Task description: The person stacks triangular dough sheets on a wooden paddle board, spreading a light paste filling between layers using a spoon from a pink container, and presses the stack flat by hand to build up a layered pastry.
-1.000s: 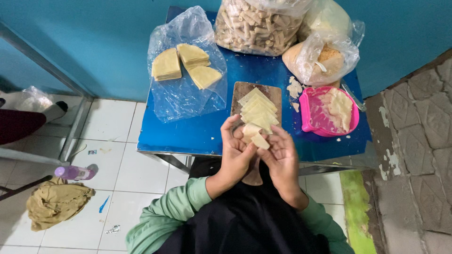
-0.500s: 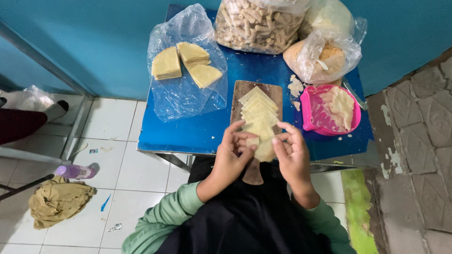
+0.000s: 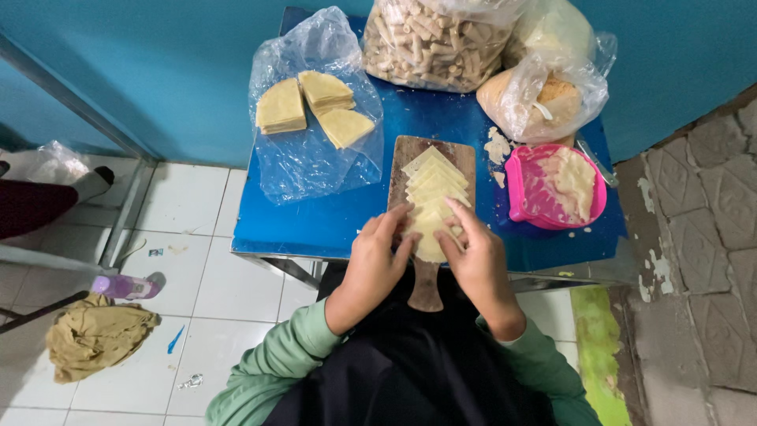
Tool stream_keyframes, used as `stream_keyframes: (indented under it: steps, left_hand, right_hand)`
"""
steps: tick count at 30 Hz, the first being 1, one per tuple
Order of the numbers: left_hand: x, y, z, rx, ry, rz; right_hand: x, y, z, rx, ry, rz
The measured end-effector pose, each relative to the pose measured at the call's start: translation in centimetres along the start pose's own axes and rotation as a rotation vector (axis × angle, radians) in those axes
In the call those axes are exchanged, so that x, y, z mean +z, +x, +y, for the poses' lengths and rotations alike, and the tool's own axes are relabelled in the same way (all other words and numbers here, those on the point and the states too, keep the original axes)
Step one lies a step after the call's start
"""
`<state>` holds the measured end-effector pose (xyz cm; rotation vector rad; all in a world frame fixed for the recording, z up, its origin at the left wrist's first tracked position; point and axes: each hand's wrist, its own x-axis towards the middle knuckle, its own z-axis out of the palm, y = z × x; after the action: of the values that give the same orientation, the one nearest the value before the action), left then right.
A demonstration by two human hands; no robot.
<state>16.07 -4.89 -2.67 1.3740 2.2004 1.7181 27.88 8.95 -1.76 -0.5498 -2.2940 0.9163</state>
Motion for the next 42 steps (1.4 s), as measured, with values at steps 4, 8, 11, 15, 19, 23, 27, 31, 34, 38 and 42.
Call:
stream_keyframes:
  steps: [4,8,11,15,19,23,27,31,34,38,42]
  left_hand:
    - [-0.8,0.8,0.2,0.165,0.201,-0.051]
    - [-0.4,2.7,-0.3,0.258,0.260,-0.091]
    - [0.3,3.9,-0.9,0.201,0.292,-0.124]
    - [0.5,4.5,-1.4,0.149,0.241,-0.055]
    - [-0.2,4.9,-2.2,0.160,0.224,-0.056]
    - [0.1,5.6,-3.1,0.240,0.287,-0.137]
    - [1.5,5.9,-4.0,0.264,0.357,-0.116]
    - [2.6,6.0,-4.9,0.242,0.411,-0.109]
    - [2.8,6.0,-5.3,0.269,0.466,-0.112]
    - [3.1,5.9,-5.3,0.313,0.526,-0.089]
    - [3.0,5.5,-4.7,0.187,0.463,-0.011]
  right_hand:
    - [-0.8,0.2,0.5,0.086,-0.035,0.015]
    - [-1.1,0.4,1.3,0.038,0.050,0.031]
    - [-1.0,-0.1,1.5,0.060,0.231,-0.038]
    - [-1.2,-1.3,1.1,-0.062,0.243,-0.013]
    - [-1.2,-1.7,0.6,-0.071,0.294,-0.060]
    - [0.1,-0.5,0.4,-0.066,0.146,-0.005]
    - [1.0,-0.5,0.4,0.001,0.095,0.058]
    - [1.0,-0.5,1.3,-0.036,0.186,0.090]
    - [1.0,-0.6,1.8,0.002,0.220,0.075]
    - [1.1,-0.8,2.1,0.003,0.261,0.056]
    - [1.0,-0.9,2.1,-0.007,0.269,0.050]
